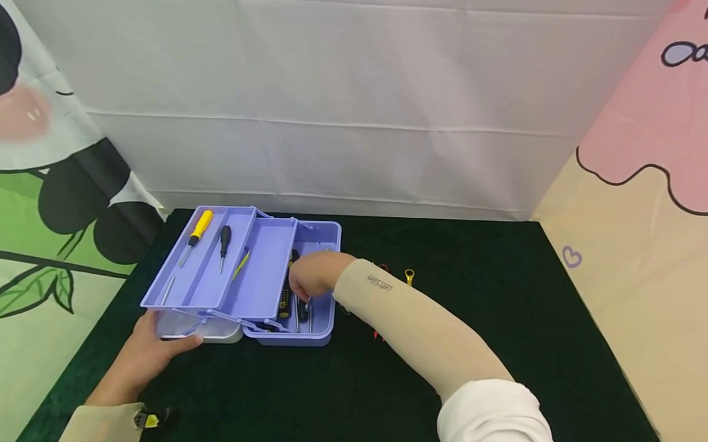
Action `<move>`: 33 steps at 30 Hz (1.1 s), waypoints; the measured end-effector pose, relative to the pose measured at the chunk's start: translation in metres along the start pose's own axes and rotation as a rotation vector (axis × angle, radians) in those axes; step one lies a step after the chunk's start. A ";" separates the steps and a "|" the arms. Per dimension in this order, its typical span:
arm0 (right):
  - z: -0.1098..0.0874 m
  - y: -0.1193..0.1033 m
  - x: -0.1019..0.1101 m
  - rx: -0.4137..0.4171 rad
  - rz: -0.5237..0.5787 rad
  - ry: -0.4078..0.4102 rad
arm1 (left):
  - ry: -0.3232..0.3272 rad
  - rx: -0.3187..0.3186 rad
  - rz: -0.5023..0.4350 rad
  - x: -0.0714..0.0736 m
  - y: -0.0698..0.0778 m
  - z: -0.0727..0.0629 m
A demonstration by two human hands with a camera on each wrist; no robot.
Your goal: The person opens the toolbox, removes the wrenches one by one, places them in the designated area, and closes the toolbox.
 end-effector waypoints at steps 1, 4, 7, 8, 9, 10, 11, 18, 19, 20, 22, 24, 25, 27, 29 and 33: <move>-0.001 0.000 0.001 0.012 -0.002 0.013 | 0.001 0.005 0.001 0.000 0.000 0.000; -0.005 -0.001 0.003 0.039 0.008 0.043 | 0.000 0.011 -0.002 0.001 0.000 0.000; -0.009 -0.001 0.005 0.057 0.008 0.082 | -0.001 0.011 -0.003 0.001 0.001 0.001; -0.011 -0.001 0.005 0.059 0.007 0.100 | -0.001 0.010 -0.003 0.001 0.001 0.001; -0.012 0.000 0.005 0.062 0.004 0.119 | -0.001 0.013 -0.003 0.001 0.001 0.001; -0.013 0.000 0.004 0.065 -0.001 0.141 | -0.001 0.015 -0.002 0.002 0.001 0.002; -0.014 0.000 0.004 0.067 -0.011 0.163 | -0.001 0.019 -0.001 0.001 0.000 0.002; -0.030 -0.001 0.001 0.094 -0.013 0.278 | 0.001 0.037 -0.009 0.001 -0.001 0.002; -0.034 -0.001 0.001 0.095 -0.003 0.293 | 0.002 0.037 -0.011 0.001 -0.001 0.002; -0.038 0.000 0.000 0.090 0.005 0.305 | 0.004 0.036 -0.012 0.000 -0.001 0.001; -0.045 0.002 -0.003 0.076 0.027 0.328 | 0.005 0.033 -0.016 -0.001 0.000 0.001; -0.053 0.005 -0.006 0.053 0.041 0.346 | 0.003 0.028 -0.022 -0.002 0.001 0.001; -0.057 0.006 -0.008 0.039 0.048 0.354 | 0.003 0.030 -0.020 -0.002 0.001 0.000; -0.065 0.009 -0.010 0.015 0.068 0.371 | 0.003 0.027 -0.023 -0.002 0.001 0.000; -0.072 0.011 -0.012 -0.006 0.088 0.393 | 0.004 0.028 -0.024 -0.001 0.001 -0.001; -0.085 0.019 -0.018 -0.062 0.139 0.432 | 0.002 0.032 -0.027 -0.001 0.001 -0.001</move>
Point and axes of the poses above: each hand's wrist, its own z-axis towards the middle knuckle, its own x-axis out of the back of the hand, y = z × x, the point moved 4 cm from there along z, towards the middle knuckle, and after that the axes turned 10 degrees about -z, right-handed, at the moved point
